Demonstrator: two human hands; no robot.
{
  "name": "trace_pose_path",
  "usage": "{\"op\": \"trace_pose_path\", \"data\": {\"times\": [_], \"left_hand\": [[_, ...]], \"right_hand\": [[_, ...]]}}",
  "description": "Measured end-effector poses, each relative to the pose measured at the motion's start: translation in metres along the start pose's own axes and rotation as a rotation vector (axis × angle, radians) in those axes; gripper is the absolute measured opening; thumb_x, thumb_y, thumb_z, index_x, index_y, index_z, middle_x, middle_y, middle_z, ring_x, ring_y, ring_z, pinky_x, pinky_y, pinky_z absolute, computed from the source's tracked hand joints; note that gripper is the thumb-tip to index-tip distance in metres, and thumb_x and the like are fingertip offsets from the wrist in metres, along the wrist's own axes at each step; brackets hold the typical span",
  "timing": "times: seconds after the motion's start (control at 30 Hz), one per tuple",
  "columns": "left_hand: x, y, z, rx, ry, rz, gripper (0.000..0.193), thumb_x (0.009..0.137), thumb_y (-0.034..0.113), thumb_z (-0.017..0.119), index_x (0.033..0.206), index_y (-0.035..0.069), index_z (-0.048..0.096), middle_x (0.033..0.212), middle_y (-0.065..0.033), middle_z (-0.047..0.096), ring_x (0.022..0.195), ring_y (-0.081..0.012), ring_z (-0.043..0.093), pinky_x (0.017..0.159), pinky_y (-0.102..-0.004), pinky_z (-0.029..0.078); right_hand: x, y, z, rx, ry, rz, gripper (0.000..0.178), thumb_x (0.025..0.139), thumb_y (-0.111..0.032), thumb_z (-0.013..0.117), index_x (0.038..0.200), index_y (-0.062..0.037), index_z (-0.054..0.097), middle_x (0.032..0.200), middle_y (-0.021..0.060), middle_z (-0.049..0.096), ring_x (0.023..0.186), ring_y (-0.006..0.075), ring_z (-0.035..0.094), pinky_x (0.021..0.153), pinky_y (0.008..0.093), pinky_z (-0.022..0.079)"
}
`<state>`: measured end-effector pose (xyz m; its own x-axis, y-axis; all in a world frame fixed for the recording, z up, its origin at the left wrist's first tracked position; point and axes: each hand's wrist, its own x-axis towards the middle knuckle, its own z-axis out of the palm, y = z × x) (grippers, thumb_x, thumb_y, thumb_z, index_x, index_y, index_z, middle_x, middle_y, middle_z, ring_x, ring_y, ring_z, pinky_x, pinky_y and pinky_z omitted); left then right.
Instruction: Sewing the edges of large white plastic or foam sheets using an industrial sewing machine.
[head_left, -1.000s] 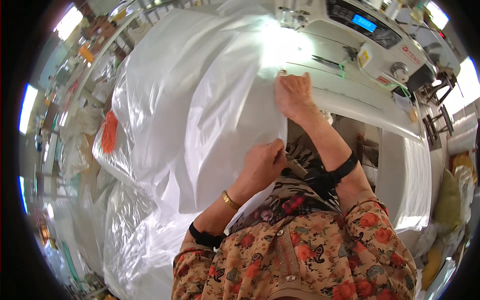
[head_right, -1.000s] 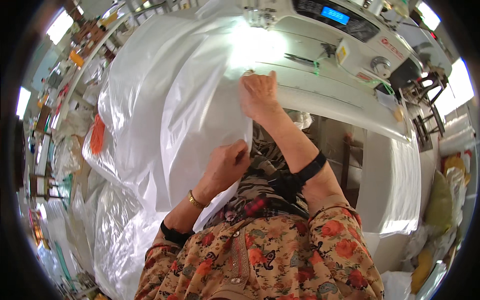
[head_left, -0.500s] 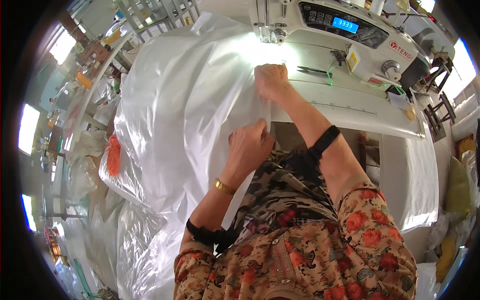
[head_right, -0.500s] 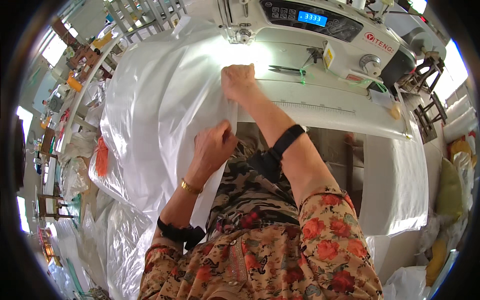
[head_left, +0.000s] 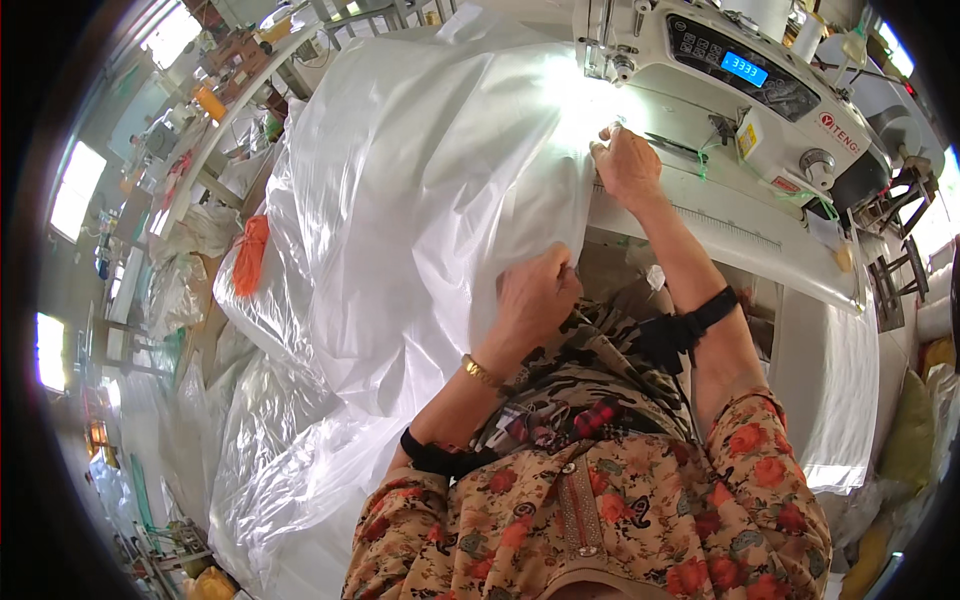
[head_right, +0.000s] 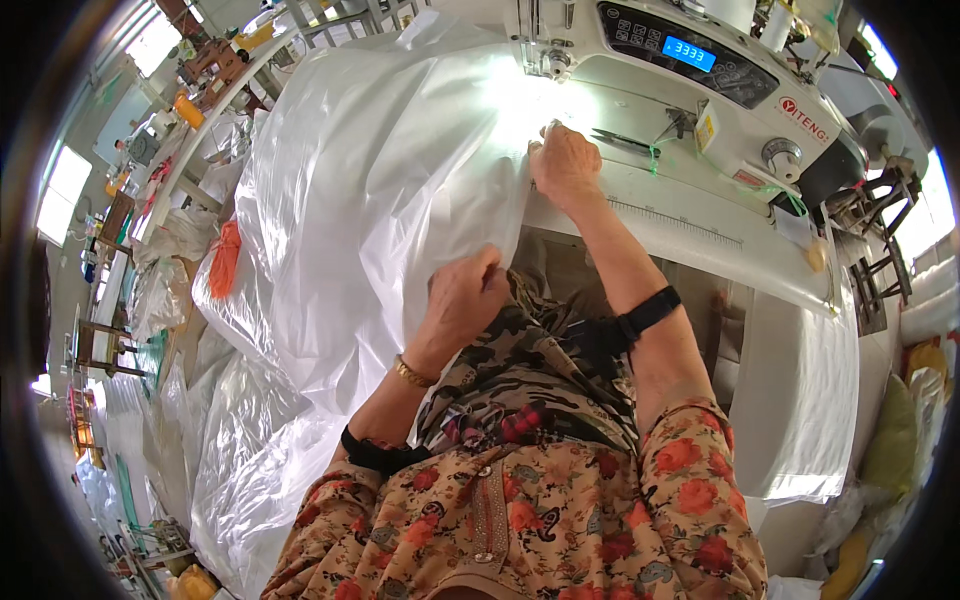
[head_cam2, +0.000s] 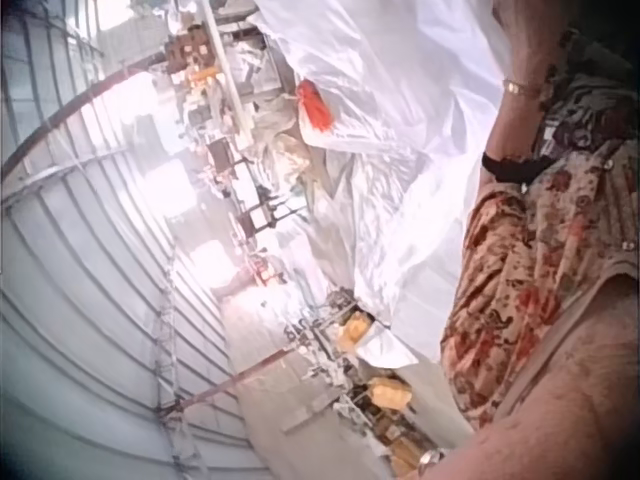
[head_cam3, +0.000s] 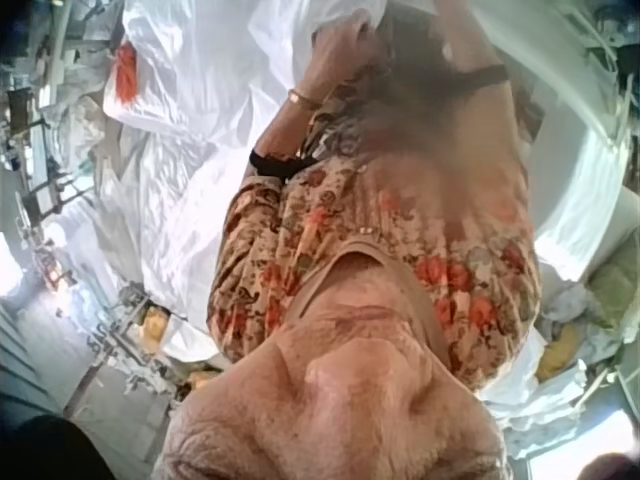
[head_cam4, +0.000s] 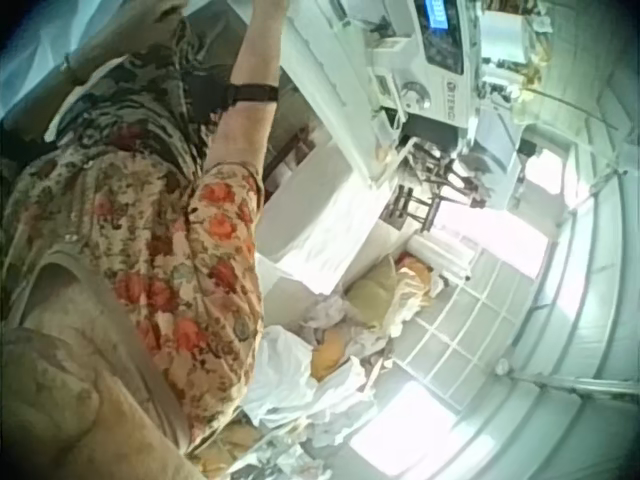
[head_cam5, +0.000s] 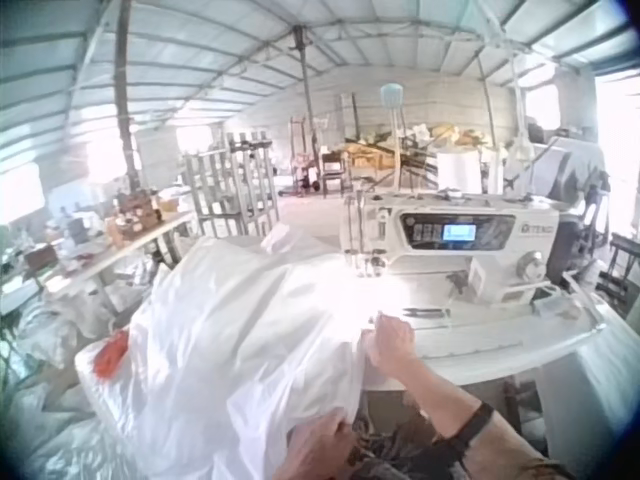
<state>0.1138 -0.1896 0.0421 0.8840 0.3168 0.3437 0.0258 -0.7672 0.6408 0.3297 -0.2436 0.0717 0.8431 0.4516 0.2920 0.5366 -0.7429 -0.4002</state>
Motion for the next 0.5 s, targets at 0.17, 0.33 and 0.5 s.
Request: {"op": "trace_pose_path", "data": {"times": [0.17,0.33,0.5], "left_hand": [[-0.013,-0.007,-0.007,-0.154,0.019,-0.035,0.014,0.086,0.013,0.057,0.085,0.002,0.051,0.064,-0.0163,0.054,0.06,-0.0355,0.055,0.06,-0.0418,0.044],[-0.035,-0.014,-0.002,-0.204,-0.115,-0.131,0.013,0.088,0.015,0.057,0.092,0.003,0.053,0.072,-0.0183,0.06,0.072,-0.0404,0.061,0.066,-0.0461,0.046],[-0.058,-0.027,0.004,-0.285,-0.051,-0.102,0.014,0.088,0.009,0.062,0.093,-0.002,0.055,0.073,-0.0152,0.056,0.061,-0.0234,0.051,0.061,-0.0337,0.045]], "right_hand": [[-0.02,-0.002,-0.012,0.105,-0.071,-0.011,0.035,0.092,-0.037,0.055,0.1,-0.0047,0.067,0.071,0.0094,0.069,0.078,0.0291,0.068,0.078,0.0408,0.049],[-0.108,0.0,-0.011,0.284,-0.023,-0.127,0.024,0.096,-0.024,0.055,0.094,-0.0014,0.063,0.064,0.007,0.065,0.064,0.0207,0.064,0.061,0.0347,0.047],[-0.166,0.011,0.017,0.888,-0.27,0.146,0.022,0.097,-0.021,0.057,0.093,0.0006,0.06,0.076,0.0083,0.067,0.067,0.0157,0.064,0.064,0.0313,0.051]]}}
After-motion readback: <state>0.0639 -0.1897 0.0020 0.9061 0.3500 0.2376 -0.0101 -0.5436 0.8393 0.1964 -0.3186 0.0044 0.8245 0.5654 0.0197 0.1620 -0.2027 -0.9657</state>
